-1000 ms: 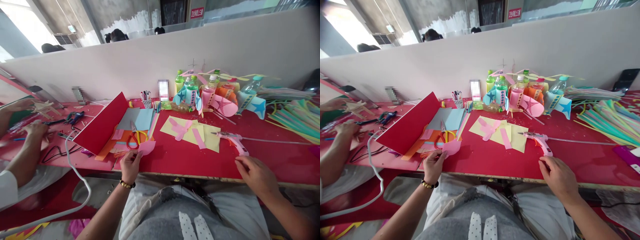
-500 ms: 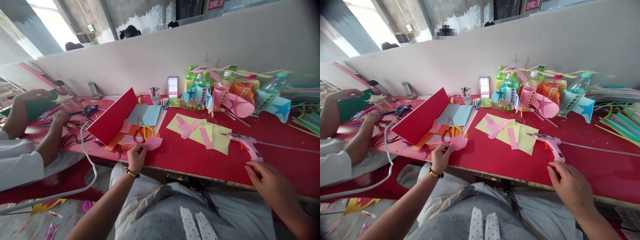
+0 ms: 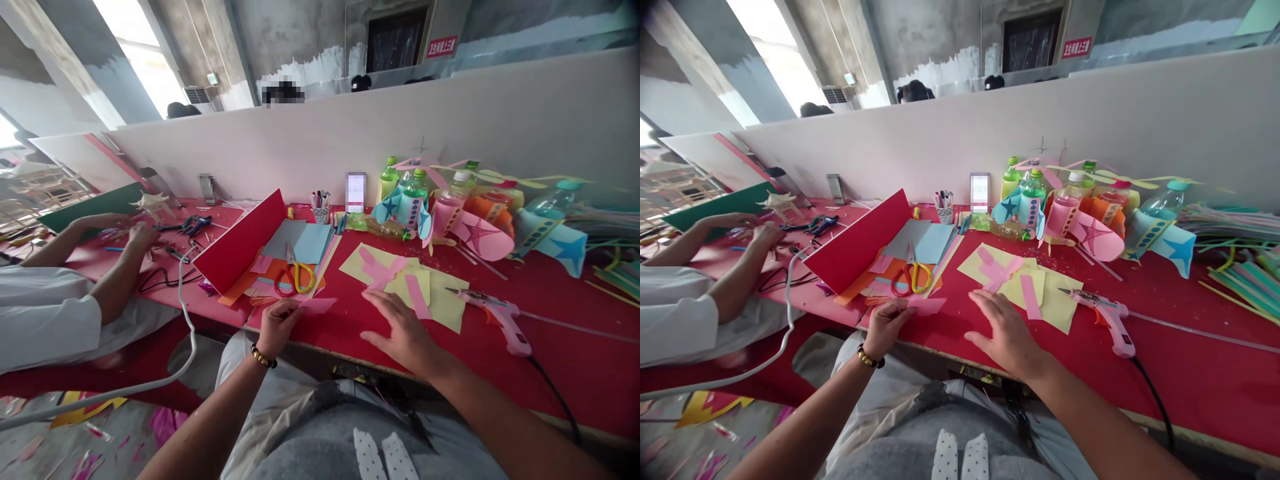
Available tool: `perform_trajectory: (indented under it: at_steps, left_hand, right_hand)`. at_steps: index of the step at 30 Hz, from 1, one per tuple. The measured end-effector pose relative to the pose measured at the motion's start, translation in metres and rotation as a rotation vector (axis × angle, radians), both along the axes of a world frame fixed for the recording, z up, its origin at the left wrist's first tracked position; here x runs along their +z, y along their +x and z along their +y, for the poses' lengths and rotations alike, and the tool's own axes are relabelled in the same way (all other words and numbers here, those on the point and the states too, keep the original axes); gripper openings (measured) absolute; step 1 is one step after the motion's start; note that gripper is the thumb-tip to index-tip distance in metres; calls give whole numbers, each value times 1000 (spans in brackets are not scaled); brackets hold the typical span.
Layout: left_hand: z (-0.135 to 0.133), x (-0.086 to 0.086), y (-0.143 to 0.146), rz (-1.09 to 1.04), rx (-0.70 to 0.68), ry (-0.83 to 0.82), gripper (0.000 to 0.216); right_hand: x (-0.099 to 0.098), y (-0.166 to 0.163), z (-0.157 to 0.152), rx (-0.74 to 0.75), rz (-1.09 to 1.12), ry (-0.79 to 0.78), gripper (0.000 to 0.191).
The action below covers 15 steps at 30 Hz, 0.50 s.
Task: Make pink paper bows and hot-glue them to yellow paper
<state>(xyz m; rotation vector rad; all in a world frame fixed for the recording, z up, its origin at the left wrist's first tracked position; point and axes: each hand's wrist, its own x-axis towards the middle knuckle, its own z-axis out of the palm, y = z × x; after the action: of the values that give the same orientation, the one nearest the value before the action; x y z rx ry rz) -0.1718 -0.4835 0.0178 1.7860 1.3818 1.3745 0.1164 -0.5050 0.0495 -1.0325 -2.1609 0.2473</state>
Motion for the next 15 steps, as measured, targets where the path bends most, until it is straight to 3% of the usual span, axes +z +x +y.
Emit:
perform_trajectory:
  at_steps: [3,5,9,10,15]
  left_hand:
    - [-2,3,-2,-5,-86,-3,12]
    - [-3,3,-2,4,-140,-4,11]
    - [-4,2,2,19,-185,-10,11]
    - [-4,2,3,18,-180,-14,12]
    - [0,3,4,-3,-120,-88,19]
  right_hand:
    - [2,-34,22,108,39,-73,72]
    - [0,-48,30,159,82,-92,66]
    - [-5,-61,32,209,157,-157,9]
    - [-6,-61,32,203,167,-170,4]
    - [-12,-59,34,125,247,-244,16]
